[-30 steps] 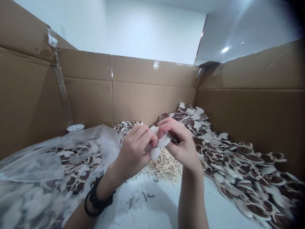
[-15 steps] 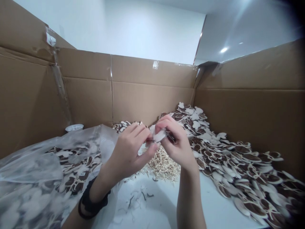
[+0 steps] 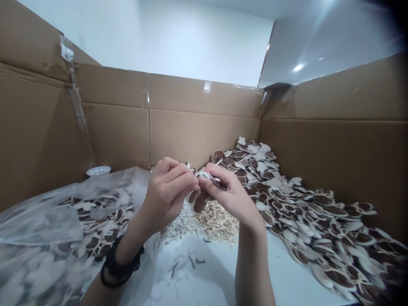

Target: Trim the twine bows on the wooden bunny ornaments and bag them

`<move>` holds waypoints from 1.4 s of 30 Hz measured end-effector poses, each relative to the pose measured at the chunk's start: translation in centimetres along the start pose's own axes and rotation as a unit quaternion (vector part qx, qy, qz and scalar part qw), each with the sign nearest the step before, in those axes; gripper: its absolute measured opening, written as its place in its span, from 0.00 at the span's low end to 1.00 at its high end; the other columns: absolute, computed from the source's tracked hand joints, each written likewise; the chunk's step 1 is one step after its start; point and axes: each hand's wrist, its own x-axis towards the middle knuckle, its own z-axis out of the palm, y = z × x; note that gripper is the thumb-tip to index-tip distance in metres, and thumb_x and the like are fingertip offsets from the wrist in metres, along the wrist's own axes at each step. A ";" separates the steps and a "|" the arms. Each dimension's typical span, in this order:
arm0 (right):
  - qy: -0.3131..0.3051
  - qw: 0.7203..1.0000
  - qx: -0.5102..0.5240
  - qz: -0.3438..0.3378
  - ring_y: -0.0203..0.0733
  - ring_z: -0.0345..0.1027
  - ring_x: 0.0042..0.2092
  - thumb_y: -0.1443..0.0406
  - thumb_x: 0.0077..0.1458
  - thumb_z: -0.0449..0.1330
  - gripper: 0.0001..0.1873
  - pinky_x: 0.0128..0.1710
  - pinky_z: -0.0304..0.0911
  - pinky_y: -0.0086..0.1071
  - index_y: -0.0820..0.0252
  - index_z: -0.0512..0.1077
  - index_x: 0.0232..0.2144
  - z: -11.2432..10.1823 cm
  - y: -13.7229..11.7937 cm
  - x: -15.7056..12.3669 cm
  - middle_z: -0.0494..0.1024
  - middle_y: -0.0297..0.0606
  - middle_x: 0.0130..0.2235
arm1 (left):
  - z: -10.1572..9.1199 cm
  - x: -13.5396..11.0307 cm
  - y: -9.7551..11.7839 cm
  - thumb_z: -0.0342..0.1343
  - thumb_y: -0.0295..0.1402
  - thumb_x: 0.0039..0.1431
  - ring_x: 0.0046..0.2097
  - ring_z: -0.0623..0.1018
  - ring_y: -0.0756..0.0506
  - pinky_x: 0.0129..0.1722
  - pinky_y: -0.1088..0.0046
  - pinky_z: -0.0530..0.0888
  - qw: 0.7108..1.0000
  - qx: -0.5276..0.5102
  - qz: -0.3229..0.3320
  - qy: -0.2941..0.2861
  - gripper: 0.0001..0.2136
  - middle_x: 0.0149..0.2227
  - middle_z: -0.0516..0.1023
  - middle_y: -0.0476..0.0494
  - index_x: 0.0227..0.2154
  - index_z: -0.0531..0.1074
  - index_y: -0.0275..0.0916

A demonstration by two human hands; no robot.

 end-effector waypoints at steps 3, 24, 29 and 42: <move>0.018 1.000 -0.009 0.014 0.36 0.60 0.27 0.60 0.58 0.55 0.14 0.27 0.56 0.32 0.58 0.63 0.22 0.3 1.0 0.5 0.64 0.32 0.25 | -0.1 -0.2 0.8 0.49 0.19 0.55 0.33 0.62 0.46 0.36 0.64 0.61 0.998 -0.017 0.063 0.006 0.11 0.26 0.76 0.51 0.24 0.65 0.40; 0.165 0.979 0.117 -0.003 0.34 0.56 0.26 0.59 0.51 0.63 0.15 0.26 0.53 0.30 0.57 0.61 0.23 2.0 1.5 1.5 0.64 0.28 0.23 | -1.3 -0.6 -2.5 0.46 0.51 0.61 0.36 0.75 0.45 0.35 0.69 0.71 0.934 -0.214 -0.228 -0.170 0.20 0.34 0.76 0.44 0.36 0.73 0.39; 0.142 0.981 0.131 -0.007 0.35 0.57 0.28 0.58 0.53 0.61 0.14 0.27 0.55 0.31 0.56 0.59 0.27 3.2 1.6 1.8 0.63 0.29 0.26 | 0.9 -0.8 -2.2 0.49 0.41 0.63 0.36 0.76 0.48 0.35 0.74 0.73 0.900 -0.328 -0.284 -0.047 0.12 0.32 0.77 0.46 0.36 0.73 0.40; 0.050 0.994 -0.032 -0.090 0.34 0.49 0.26 0.64 0.57 0.56 0.15 0.26 0.49 0.31 0.55 0.51 0.26 2.6 1.6 1.5 0.56 0.27 0.25 | 1.0 -1.4 -2.7 0.48 0.36 0.61 0.24 0.66 0.51 0.23 0.75 0.67 0.907 -0.306 -0.290 -0.016 0.13 0.20 0.65 0.51 0.22 0.68 0.39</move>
